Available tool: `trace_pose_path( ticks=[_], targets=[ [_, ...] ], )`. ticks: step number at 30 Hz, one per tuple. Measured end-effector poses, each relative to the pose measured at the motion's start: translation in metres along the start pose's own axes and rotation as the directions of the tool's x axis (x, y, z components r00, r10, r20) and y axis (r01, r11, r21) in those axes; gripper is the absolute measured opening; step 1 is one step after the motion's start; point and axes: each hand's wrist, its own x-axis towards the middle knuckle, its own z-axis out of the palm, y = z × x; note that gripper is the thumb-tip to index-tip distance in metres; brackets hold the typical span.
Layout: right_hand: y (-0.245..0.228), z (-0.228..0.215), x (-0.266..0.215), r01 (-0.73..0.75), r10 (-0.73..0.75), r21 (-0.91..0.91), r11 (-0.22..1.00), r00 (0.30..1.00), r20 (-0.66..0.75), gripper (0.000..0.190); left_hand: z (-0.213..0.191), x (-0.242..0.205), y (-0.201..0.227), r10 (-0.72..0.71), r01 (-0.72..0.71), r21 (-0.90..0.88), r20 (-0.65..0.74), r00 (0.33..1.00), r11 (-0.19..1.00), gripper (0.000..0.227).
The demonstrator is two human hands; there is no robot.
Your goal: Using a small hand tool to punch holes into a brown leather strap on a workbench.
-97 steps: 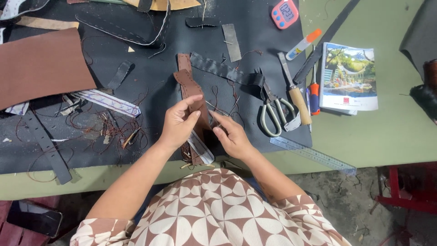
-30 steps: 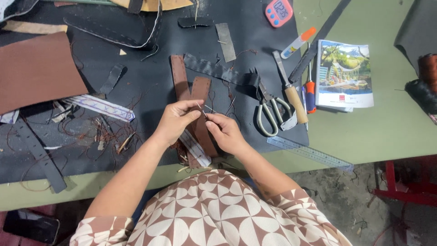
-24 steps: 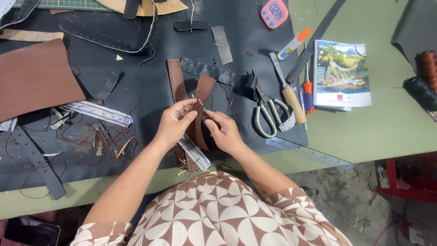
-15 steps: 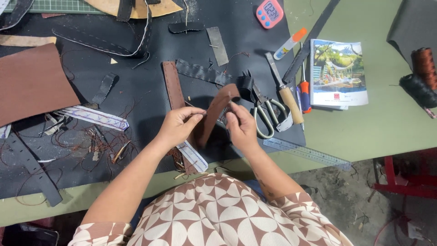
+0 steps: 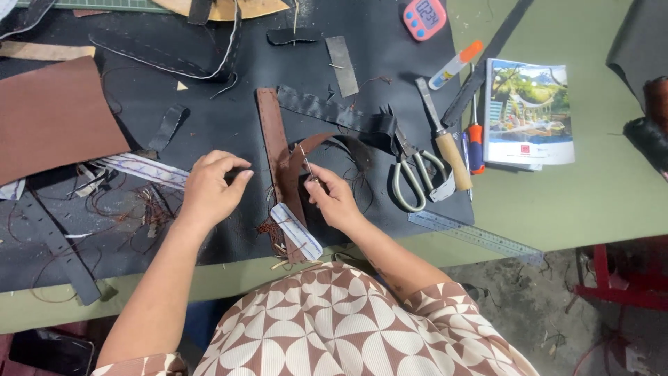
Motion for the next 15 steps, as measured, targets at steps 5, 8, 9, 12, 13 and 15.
trace_pose_path(
  ticks=[5,8,9,12,13,15],
  targets=[
    [0.004,0.007,-0.001,-0.011,0.011,0.015,1.0,1.0,0.004,0.038,0.016,0.002,0.019,0.042,-0.046,-0.165,-0.031,0.999,0.985,0.016],
    [0.009,0.006,-0.004,0.02,-0.02,0.0,1.0,1.0,-0.002,0.039,0.043,0.012,0.025,0.078,-0.078,-0.254,-0.011,0.997,0.964,0.021],
    [0.012,0.005,-0.005,0.043,-0.043,-0.007,0.999,0.999,-0.005,0.04,0.054,0.016,0.024,0.111,-0.112,-0.279,-0.02,0.994,0.954,0.025],
    [0.01,0.002,-0.005,0.121,-0.118,-0.136,0.983,0.993,0.027,0.04,0.067,0.024,0.033,0.081,-0.081,-0.304,-0.012,0.997,0.949,0.029],
    [0.009,0.002,-0.005,0.121,-0.119,-0.137,0.983,0.993,0.029,0.04,0.072,0.026,0.032,0.08,-0.08,-0.305,-0.014,0.997,0.949,0.029],
    [0.008,0.003,-0.005,0.154,-0.152,-0.149,0.977,0.988,0.024,0.04,0.079,0.029,0.028,0.065,-0.07,-0.327,-0.025,0.998,0.942,0.029]
  ],
)
